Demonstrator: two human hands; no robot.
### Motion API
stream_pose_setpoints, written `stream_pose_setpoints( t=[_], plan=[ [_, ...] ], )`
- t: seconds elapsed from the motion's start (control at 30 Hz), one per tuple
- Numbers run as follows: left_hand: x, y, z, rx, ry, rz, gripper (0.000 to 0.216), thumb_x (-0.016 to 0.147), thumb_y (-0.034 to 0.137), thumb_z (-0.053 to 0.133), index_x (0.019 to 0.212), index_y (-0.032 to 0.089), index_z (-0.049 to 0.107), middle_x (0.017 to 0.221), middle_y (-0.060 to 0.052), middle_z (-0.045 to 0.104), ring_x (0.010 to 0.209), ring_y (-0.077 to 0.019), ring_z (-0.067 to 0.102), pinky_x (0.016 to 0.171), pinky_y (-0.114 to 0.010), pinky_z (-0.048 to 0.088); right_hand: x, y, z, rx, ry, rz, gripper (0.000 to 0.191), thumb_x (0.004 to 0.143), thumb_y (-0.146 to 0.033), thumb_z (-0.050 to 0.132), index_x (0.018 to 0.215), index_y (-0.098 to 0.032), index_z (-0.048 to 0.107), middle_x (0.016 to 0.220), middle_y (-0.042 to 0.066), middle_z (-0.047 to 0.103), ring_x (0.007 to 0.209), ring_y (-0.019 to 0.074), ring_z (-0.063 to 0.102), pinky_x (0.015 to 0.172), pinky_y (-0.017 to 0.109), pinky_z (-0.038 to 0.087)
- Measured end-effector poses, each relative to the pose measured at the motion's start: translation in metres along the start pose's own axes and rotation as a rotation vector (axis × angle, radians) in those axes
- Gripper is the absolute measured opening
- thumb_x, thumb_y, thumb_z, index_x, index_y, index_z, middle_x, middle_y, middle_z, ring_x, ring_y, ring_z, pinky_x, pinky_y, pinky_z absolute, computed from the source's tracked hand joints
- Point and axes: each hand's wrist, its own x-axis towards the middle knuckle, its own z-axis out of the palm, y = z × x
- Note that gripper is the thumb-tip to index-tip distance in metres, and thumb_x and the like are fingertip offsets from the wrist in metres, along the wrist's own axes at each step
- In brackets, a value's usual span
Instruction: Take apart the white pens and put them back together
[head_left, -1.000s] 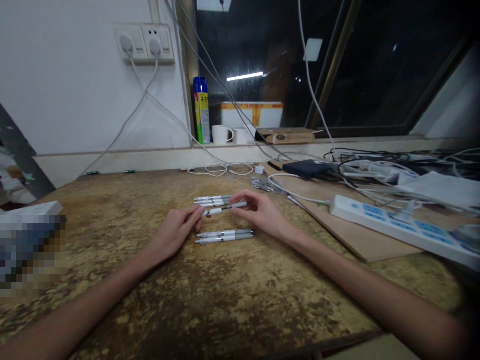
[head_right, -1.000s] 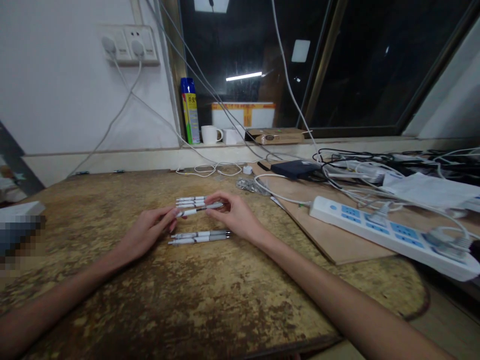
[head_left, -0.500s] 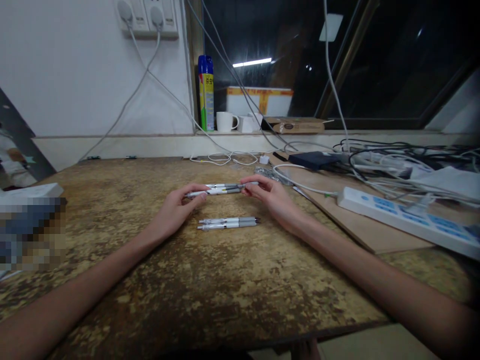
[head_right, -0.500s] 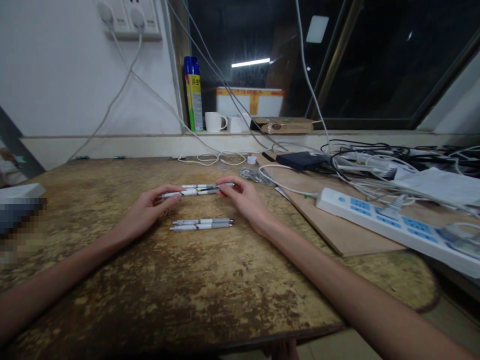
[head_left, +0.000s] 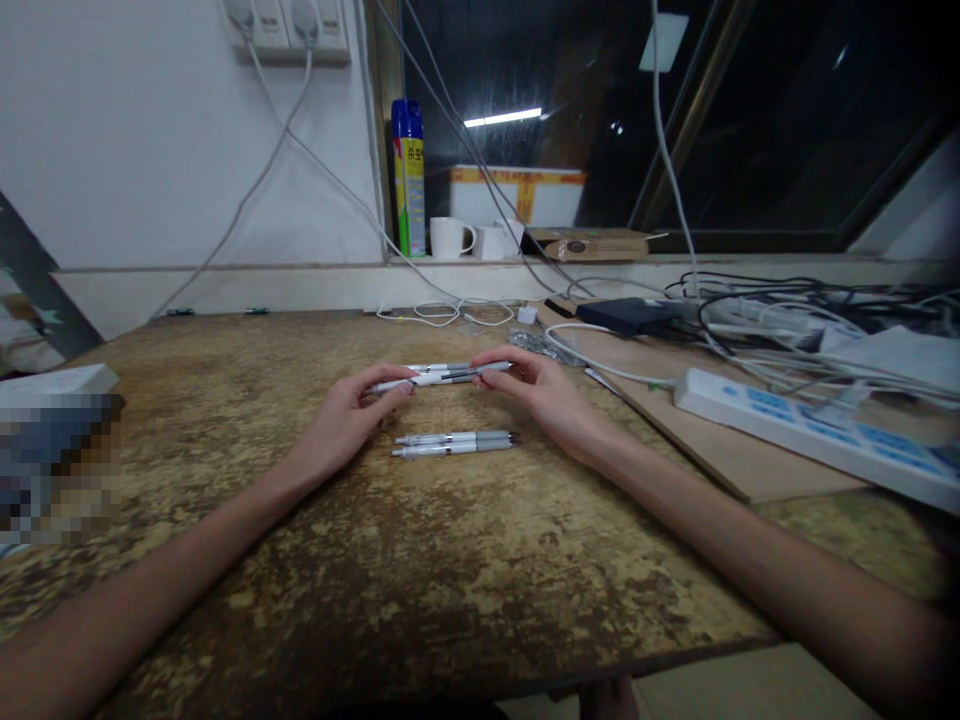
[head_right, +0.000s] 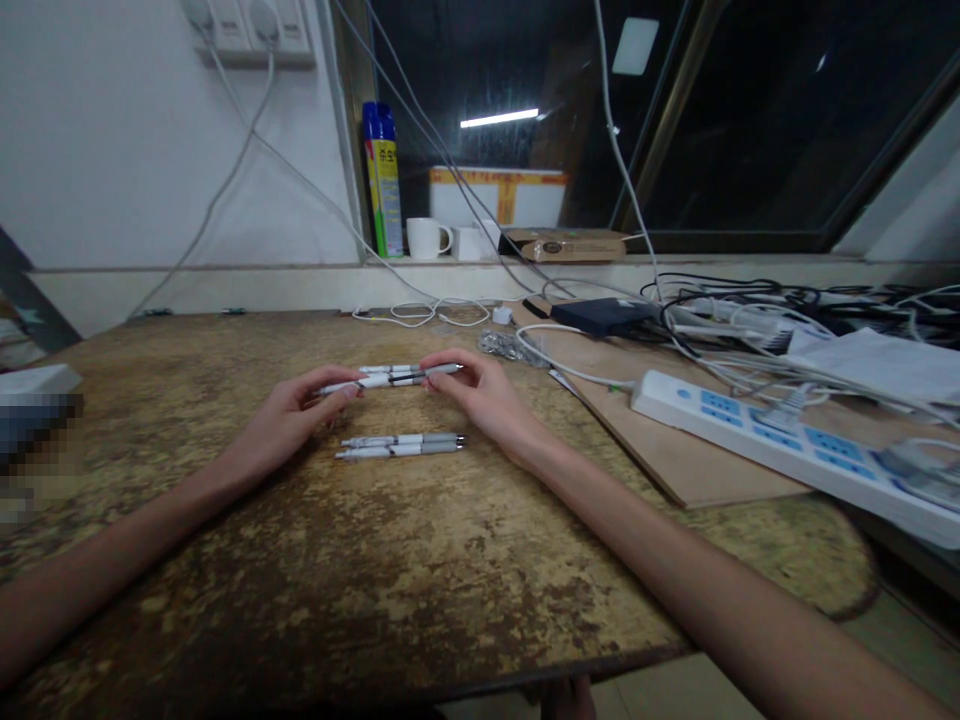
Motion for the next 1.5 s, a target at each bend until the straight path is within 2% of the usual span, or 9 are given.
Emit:
stream_pose_setpoints(
  t=[0.2,0.37,0.57,0.7,0.97,1.23,1.5],
  plan=[
    [0.001,-0.001,-0.003,0.064,0.031,-0.028,0.037,0.092,0.045,0.059,0.116,0.02,0.072,0.109,-0.007,0.074,0.091,-0.0221,0.064,0.081,-0.032,0.049,0.006,0.009,-0.012,0.034,0.106,0.019,0.022,0.084,-0.034,0.068,0.101,-0.022,0.073,0.094,0.003,0.074,0.092,0.0189,0.067,0.097,0.038,0.049],
    [0.001,-0.003,-0.005,0.072,0.043,-0.053,0.041,0.092,0.048,0.059,0.117,0.019,0.072,0.095,-0.006,0.073,0.077,-0.0191,0.061,0.069,-0.029,0.046,0.008,0.008,-0.015,0.083,0.121,0.029,0.02,0.083,-0.033,0.068,0.099,-0.021,0.072,0.092,0.004,0.073,0.093,0.0192,0.068,0.098,0.038,0.05],
    [0.001,-0.001,-0.005,0.065,0.058,-0.044,0.04,0.09,0.049,0.06,0.114,0.019,0.073,0.093,-0.005,0.072,0.074,-0.0174,0.059,0.064,-0.026,0.044,0.009,0.006,-0.017,0.157,0.156,0.054,0.017,0.08,-0.029,0.07,0.094,-0.021,0.072,0.089,0.003,0.072,0.09,0.0177,0.068,0.1,0.037,0.05],
    [0.002,0.0,-0.004,0.046,0.044,-0.077,0.041,0.09,0.049,0.059,0.116,0.019,0.071,0.082,-0.003,0.068,0.064,-0.015,0.054,0.057,-0.025,0.039,0.009,0.003,-0.015,0.157,0.161,0.081,0.015,0.079,-0.028,0.069,0.091,-0.02,0.072,0.087,0.003,0.071,0.089,0.0175,0.067,0.099,0.036,0.05],
    [0.002,0.0,-0.006,0.038,0.065,-0.074,0.04,0.089,0.049,0.061,0.114,0.021,0.071,0.084,-0.003,0.067,0.068,-0.0154,0.055,0.061,-0.026,0.042,0.008,0.0,-0.014,0.199,0.154,0.091,0.014,0.078,-0.028,0.071,0.089,-0.02,0.071,0.088,0.003,0.07,0.088,0.0163,0.067,0.098,0.035,0.05],
    [0.004,-0.002,-0.006,-0.008,0.069,-0.082,0.037,0.09,0.046,0.06,0.114,0.019,0.07,0.078,-0.002,0.063,0.065,-0.0142,0.054,0.057,-0.025,0.04,0.01,0.003,-0.019,0.19,0.186,0.081,0.013,0.079,-0.029,0.069,0.089,-0.021,0.07,0.09,0.004,0.07,0.093,0.0179,0.067,0.1,0.036,0.05],
    [0.004,0.0,-0.007,-0.005,0.065,-0.068,0.038,0.09,0.047,0.06,0.114,0.019,0.071,0.077,-0.001,0.061,0.065,-0.0141,0.053,0.059,-0.025,0.041,0.011,0.005,-0.022,0.163,0.27,0.065,0.011,0.077,-0.03,0.068,0.085,-0.022,0.07,0.089,0.004,0.071,0.094,0.0192,0.067,0.101,0.038,0.05]
  ],
)
